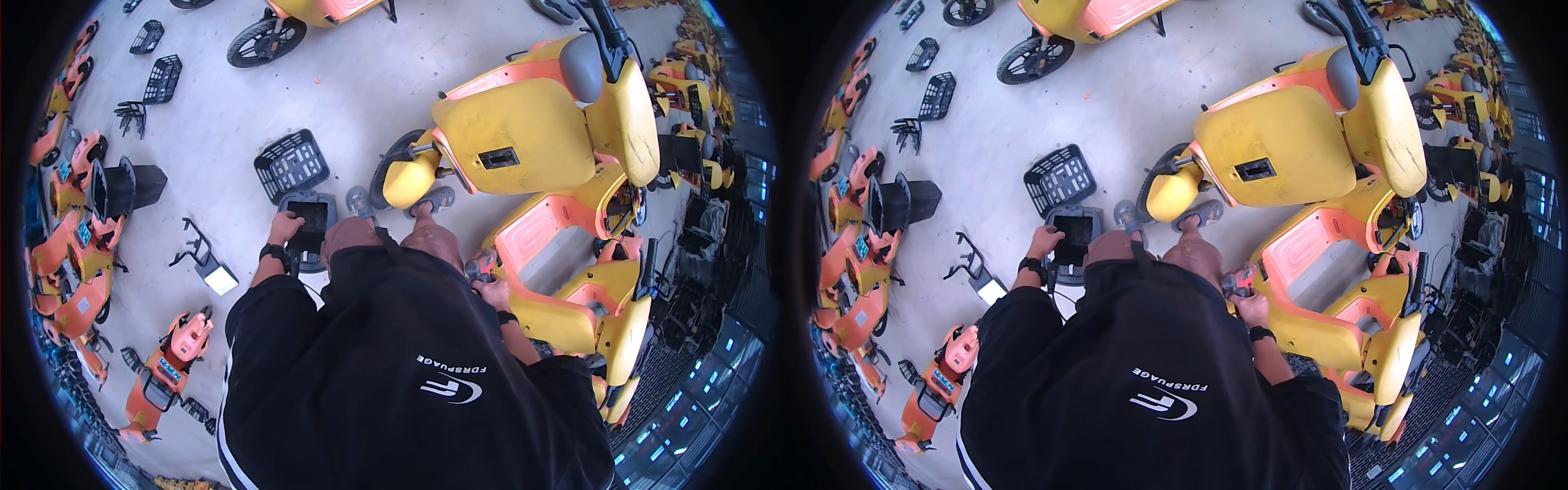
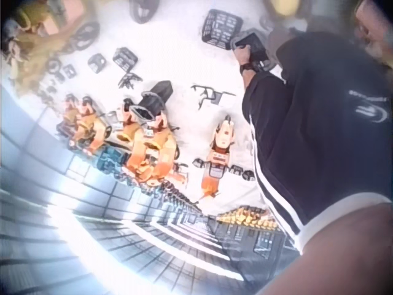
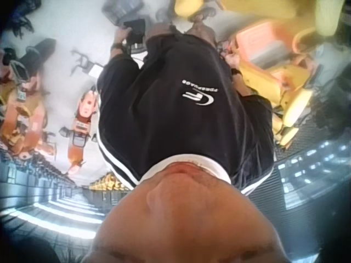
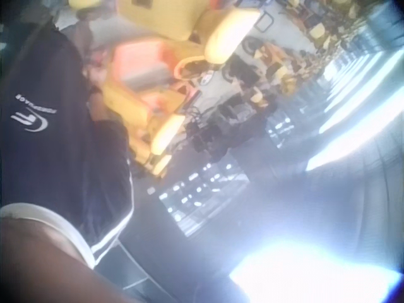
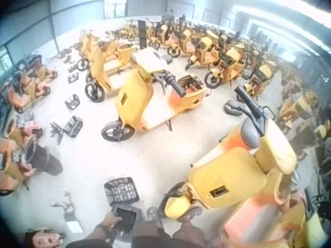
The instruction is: The person removes a front fender from a yellow scooter by hand, then uses a power drill to unscrew and remove a front storage basket from another scooter, before beginning to unscrew the dashboard assembly.
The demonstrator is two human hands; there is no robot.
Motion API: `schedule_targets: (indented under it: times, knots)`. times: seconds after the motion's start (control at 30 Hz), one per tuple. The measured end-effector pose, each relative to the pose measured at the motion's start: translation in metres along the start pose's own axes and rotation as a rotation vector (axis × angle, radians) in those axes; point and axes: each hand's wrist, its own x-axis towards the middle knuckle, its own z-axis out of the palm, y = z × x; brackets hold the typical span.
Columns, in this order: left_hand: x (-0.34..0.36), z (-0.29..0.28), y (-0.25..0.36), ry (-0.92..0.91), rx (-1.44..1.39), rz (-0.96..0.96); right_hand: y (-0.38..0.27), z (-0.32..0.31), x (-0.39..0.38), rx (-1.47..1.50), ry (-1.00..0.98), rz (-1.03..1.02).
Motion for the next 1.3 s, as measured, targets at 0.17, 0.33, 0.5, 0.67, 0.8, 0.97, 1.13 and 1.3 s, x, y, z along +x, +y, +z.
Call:
schedule_targets:
  times: [0.17, 0.33, 0.5, 0.67, 0.8, 0.97, 1.13, 1.3]
  knots:
    - [0.012, 0.003, 0.016, -0.045, -0.163, 0.117, 0.008, 0.008, -0.001, -0.078, 0.095, 0.010]
    - [-0.012, 0.004, 0.107, -0.212, -0.190, 0.177, 0.028, 0.013, 0.010, -0.032, 0.086, 0.072]
    - [-0.019, 0.021, 0.217, -0.272, -0.241, 0.508, 0.096, 0.044, 0.066, -0.233, -0.059, 0.026]
    - [-0.034, 0.033, 0.273, -0.249, -0.311, 0.552, 0.109, 0.045, 0.085, -0.146, -0.046, 0.073]
    - [-0.036, 0.031, 0.230, -0.183, -0.130, 0.480, 0.124, 0.043, 0.100, -0.111, -0.026, 0.022]
    - [-0.054, 0.029, 0.107, -0.043, -0.092, -0.069, 0.150, 0.043, 0.123, -0.167, -0.298, 0.014]
    - [-0.141, 0.040, 0.051, 0.041, -0.184, -0.334, 0.155, 0.027, 0.153, 0.181, -0.428, 0.378]
    - [-0.169, 0.064, 0.037, -0.007, -0.283, -0.440, 0.114, -0.007, 0.166, -0.095, -0.154, 0.202]
